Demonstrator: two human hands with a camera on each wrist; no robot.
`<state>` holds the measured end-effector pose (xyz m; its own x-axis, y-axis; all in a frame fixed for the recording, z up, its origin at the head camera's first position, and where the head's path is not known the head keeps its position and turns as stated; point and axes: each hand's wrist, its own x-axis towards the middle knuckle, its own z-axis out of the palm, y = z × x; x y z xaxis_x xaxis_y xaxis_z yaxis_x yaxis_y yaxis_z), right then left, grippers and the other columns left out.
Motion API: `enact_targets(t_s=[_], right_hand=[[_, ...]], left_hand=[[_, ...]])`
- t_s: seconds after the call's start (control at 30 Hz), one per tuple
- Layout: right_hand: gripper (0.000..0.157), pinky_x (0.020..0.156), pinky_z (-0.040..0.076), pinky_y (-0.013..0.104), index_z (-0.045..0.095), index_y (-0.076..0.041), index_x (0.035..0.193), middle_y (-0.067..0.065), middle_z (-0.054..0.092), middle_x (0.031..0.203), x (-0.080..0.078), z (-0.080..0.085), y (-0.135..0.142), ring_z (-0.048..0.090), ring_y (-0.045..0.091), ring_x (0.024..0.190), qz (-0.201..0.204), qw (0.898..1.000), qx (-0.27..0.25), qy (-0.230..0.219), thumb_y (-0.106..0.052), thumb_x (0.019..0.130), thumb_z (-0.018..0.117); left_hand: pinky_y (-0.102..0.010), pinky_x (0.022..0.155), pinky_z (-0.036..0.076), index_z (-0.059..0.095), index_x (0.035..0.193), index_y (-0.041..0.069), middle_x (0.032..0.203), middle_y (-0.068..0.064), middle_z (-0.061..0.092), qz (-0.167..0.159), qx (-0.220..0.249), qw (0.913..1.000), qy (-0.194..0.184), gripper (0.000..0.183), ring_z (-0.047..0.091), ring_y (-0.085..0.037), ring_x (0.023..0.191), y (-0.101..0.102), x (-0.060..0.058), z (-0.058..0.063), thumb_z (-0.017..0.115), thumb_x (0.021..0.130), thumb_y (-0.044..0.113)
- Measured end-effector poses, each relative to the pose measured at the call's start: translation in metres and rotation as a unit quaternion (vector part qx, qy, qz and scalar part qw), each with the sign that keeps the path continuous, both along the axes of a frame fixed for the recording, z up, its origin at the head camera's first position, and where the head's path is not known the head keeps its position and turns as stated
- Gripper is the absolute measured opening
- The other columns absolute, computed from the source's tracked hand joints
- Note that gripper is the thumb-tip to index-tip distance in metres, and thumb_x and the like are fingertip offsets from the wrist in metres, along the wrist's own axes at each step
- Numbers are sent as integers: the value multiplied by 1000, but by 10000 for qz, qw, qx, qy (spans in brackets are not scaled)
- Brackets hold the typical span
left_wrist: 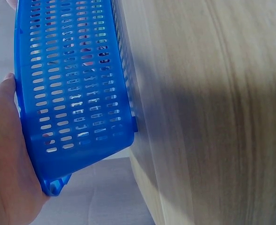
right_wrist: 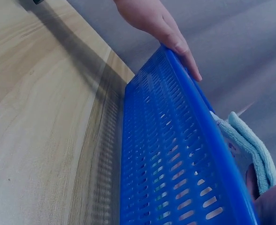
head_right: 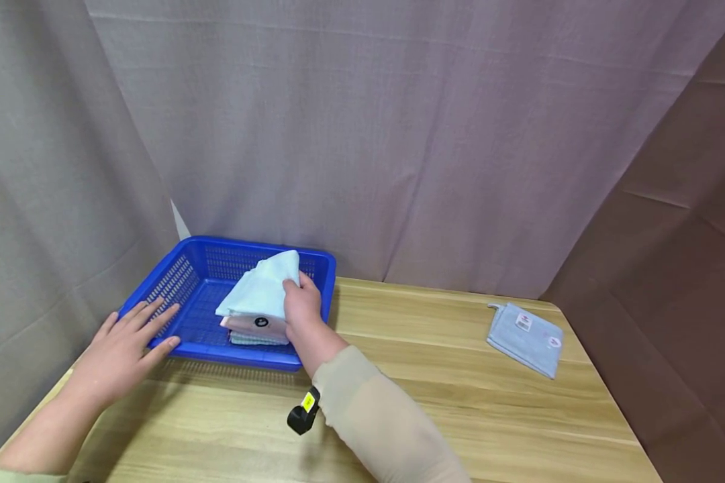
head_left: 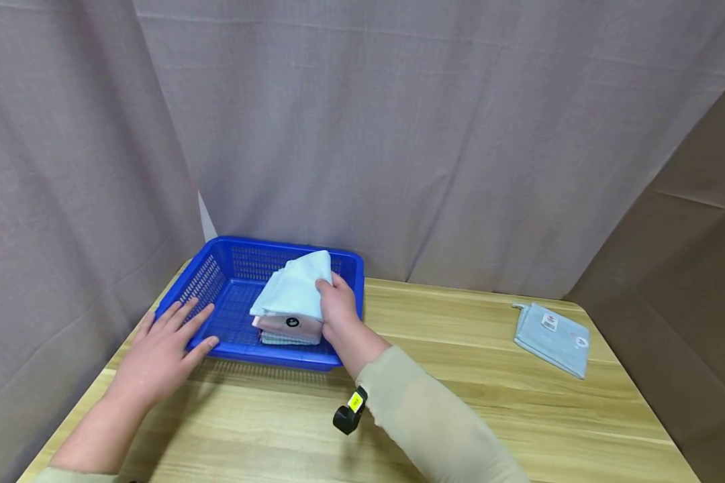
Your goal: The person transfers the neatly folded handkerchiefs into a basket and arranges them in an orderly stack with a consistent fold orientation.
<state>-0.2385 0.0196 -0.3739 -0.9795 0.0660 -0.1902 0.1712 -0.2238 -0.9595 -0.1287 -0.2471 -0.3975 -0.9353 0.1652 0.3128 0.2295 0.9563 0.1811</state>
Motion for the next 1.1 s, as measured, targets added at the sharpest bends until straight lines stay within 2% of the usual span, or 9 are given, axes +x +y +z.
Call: enact_targets(t_s=[0.5,0.87,1.1], right_hand=[[43,92,52,41,52,-8,143,18,61,127,-4,-4,-6,62,28,106,289,9990,313,-156,-15,101,53],[47,88,54,43,45,-15,150,17,60,127,-8,-3,-2,63,29,106,758,9953,-61,-592,-14,103,49],[48,91,53,46,41,-14,152,19,58,129,-9,-3,1,62,31,110,1010,9927,-80,-649,-14,104,46]], left_hand=[[-65,116,6,44,150,15,154,-22,37,5,-16,10000,-57,63,28,-47,142,1,2,2,45,101,55],[-64,117,5,44,150,16,154,-22,38,-1,-31,10000,-53,63,28,-47,142,3,1,3,45,101,55],[-66,115,7,45,150,15,154,-22,38,-1,-25,10000,-50,63,29,-47,142,5,0,3,46,101,55]])
